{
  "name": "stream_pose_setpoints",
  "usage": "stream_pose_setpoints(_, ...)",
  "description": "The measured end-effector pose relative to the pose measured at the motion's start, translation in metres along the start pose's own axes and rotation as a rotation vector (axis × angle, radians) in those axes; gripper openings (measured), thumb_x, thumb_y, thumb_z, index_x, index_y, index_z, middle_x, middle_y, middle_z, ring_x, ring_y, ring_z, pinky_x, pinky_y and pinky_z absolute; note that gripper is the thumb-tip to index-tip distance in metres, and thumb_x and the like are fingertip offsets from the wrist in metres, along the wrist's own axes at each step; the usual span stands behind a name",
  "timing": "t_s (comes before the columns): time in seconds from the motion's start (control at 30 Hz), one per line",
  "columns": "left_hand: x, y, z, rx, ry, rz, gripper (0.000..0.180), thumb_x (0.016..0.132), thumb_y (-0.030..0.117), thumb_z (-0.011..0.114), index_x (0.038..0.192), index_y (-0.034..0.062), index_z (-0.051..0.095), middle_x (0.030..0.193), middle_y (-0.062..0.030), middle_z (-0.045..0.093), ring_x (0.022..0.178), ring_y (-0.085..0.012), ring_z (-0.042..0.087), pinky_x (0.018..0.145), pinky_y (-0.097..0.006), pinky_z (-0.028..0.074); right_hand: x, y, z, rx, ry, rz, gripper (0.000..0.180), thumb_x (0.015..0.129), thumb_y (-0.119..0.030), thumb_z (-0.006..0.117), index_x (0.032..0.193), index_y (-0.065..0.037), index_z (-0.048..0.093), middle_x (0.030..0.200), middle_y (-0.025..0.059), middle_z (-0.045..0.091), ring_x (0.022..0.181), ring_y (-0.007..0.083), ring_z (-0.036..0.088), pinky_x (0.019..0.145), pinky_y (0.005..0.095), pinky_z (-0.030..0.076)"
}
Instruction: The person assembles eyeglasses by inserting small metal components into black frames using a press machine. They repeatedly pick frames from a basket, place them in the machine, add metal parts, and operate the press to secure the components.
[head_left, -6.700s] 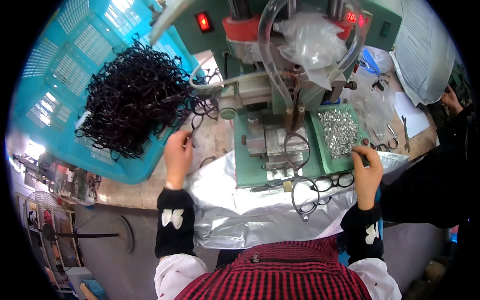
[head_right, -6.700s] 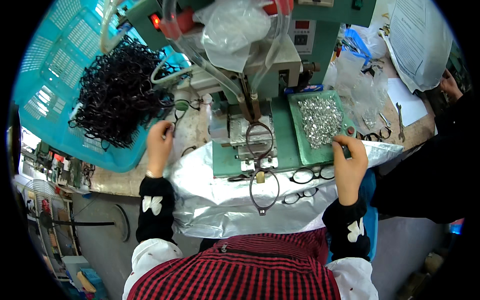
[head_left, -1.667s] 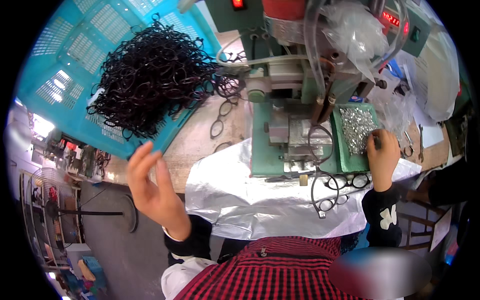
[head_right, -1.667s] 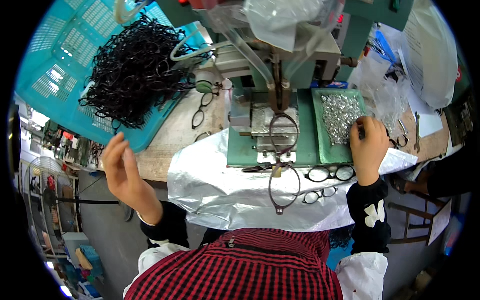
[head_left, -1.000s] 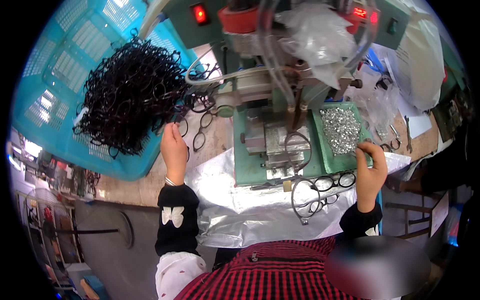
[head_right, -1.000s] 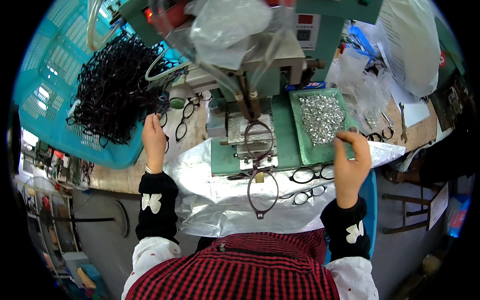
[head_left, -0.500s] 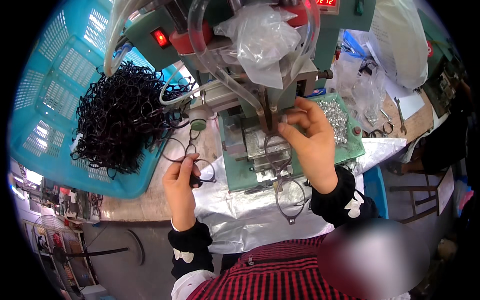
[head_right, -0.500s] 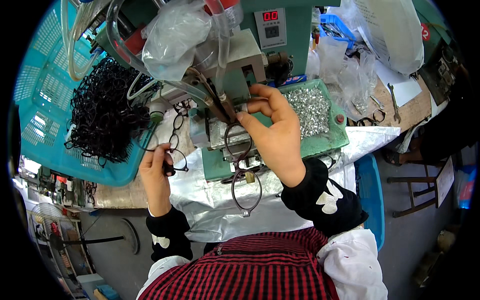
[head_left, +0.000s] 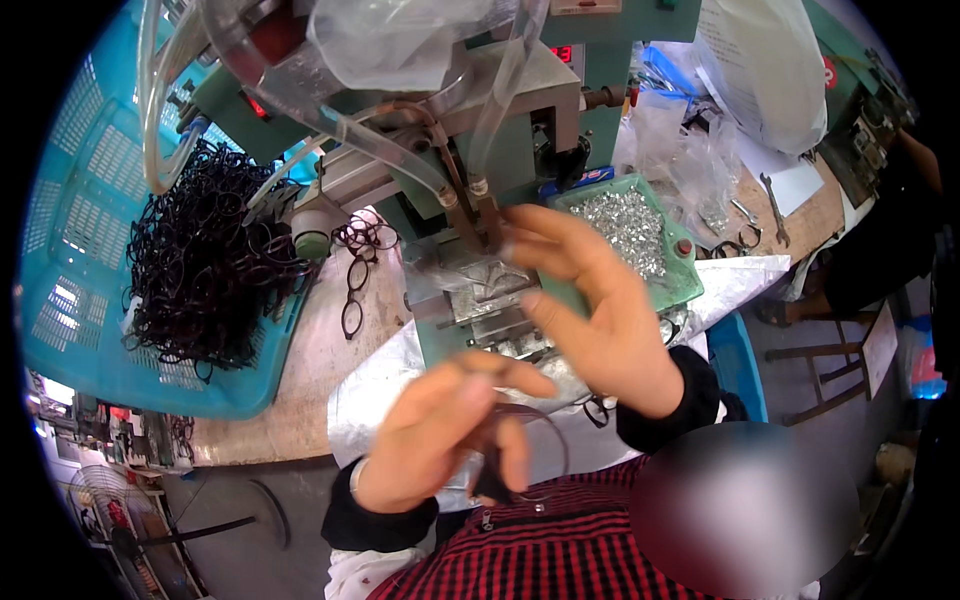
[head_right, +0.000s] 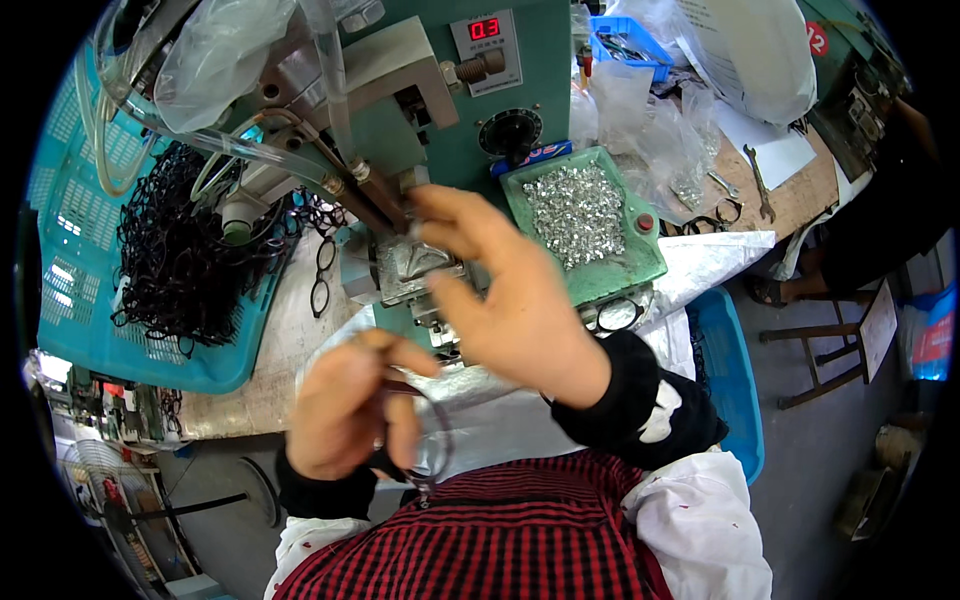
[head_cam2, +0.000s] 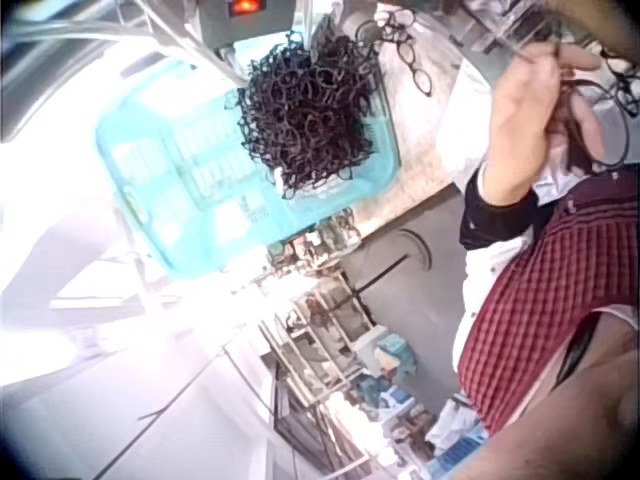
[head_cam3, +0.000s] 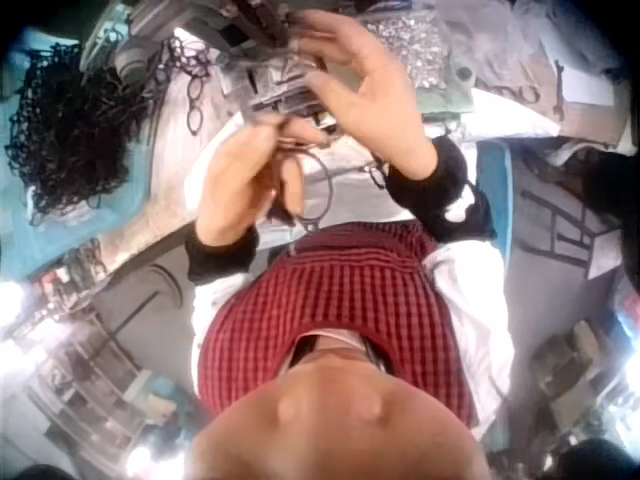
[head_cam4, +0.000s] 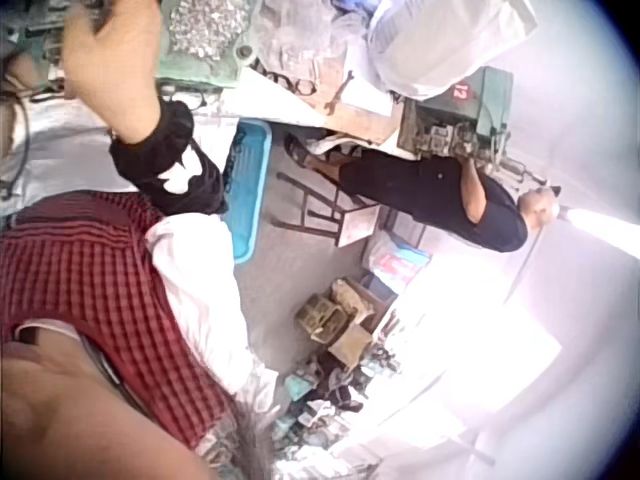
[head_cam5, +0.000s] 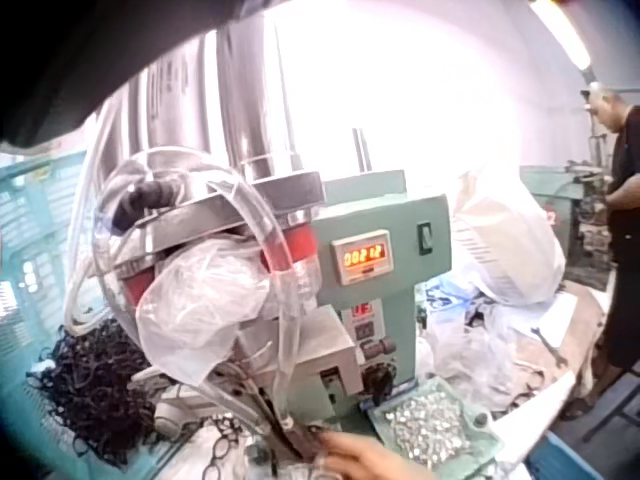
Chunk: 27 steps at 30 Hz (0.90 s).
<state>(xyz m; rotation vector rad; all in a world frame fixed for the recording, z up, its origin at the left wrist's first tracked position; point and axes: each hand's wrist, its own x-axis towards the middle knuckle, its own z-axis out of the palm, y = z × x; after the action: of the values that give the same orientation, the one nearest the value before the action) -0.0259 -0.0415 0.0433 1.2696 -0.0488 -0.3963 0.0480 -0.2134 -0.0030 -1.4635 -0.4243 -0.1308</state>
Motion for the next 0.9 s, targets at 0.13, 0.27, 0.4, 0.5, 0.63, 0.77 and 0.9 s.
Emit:
stream_pose_setpoints(0.13,0.032,-0.018,0.001,-0.243,0.036,-0.328,0.045,0.11,0.033,0.037,0.117,-0.0032,0.062,0.059,-0.0105,0.059,0.036,-0.012,0.043,0.035,-0.023,0.035,0.019,0.055,-0.058,-0.224,0.347,-0.159,0.049,0.085,0.005,0.061,0.133,-0.002,0.057,0.124,0.0118,0.065,0.115,0.0223,0.063,0.103,0.0344,0.047)
stream_pose_setpoints(0.27,0.032,-0.022,0.001,-0.239,0.038,-0.27,0.045,0.11,0.033,0.036,0.117,-0.0035,0.062,0.059,-0.0104,0.059,0.036,-0.0121,0.044,0.035,-0.023,0.034,0.001,0.094,-0.119,-0.373,0.598,-0.077,0.031,0.088,0.0,0.062,0.119,-0.001,0.064,0.108,0.008,0.068,0.1,0.018,0.066,0.088,0.0309,0.049)
stream_pose_setpoints(0.4,0.032,-0.027,-0.002,-0.216,0.031,-0.227,0.045,0.109,0.033,0.037,0.113,-0.0028,0.063,0.056,-0.0108,0.058,0.034,-0.0123,0.041,0.034,-0.024,0.032,-0.011,0.077,-0.138,-1.026,0.565,-0.123,0.02,0.078,-0.009,0.07,0.097,-0.003,0.067,0.09,0.0127,0.066,0.087,0.0306,0.062,0.078,0.0399,0.048)
stream_pose_setpoints(0.5,0.034,-0.031,0.006,-0.164,0.023,-0.21,0.041,0.108,0.032,0.04,0.113,-0.0024,0.063,0.061,-0.012,0.06,0.038,-0.0143,0.045,0.035,-0.026,0.033,-0.016,0.09,-0.15,-1.192,0.586,-0.153,0.013,0.075,-0.011,0.071,0.079,-0.004,0.061,0.082,0.0152,0.06,0.081,0.0368,0.056,0.075,0.0482,0.044)
stream_pose_setpoints(0.63,-0.003,-0.034,-0.072,0.213,-0.226,-0.177,0.036,0.105,0.022,0.047,0.125,-0.0068,0.057,0.104,-0.0236,0.068,0.079,-0.0333,0.069,0.062,-0.041,0.057,-0.01,0.155,-0.158,-1.318,0.638,-0.121,0.008,0.078,-0.013,0.059,0.078,-0.006,0.062,0.084,0.0153,0.057,0.085,0.0337,0.055,0.072,0.0466,0.044)
stream_pose_setpoints(0.77,0.022,0.024,-0.062,1.128,-0.517,0.082,0.048,0.102,0.039,0.051,0.105,-0.0066,0.065,0.093,-0.016,0.071,0.076,-0.0233,0.062,0.074,-0.036,0.049,0.016,0.142,-0.081,-1.283,0.526,-0.136,0.012,0.073,-0.014,0.061,0.082,-0.006,0.061,0.084,0.0112,0.057,0.086,0.029,0.055,0.071,0.0403,0.045)
stream_pose_setpoints(0.9,0.057,-0.005,-0.024,1.217,-0.564,0.245,0.045,0.103,0.036,0.05,0.108,-0.0069,0.064,0.097,-0.0174,0.07,0.079,-0.0255,0.062,0.076,-0.038,0.05,0.032,0.155,-0.058,-1.001,0.632,-0.43,0.013,0.07,-0.013,0.062,0.079,-0.006,0.055,0.086,0.0117,0.055,0.088,0.0307,0.053,0.075,0.0418,0.041)
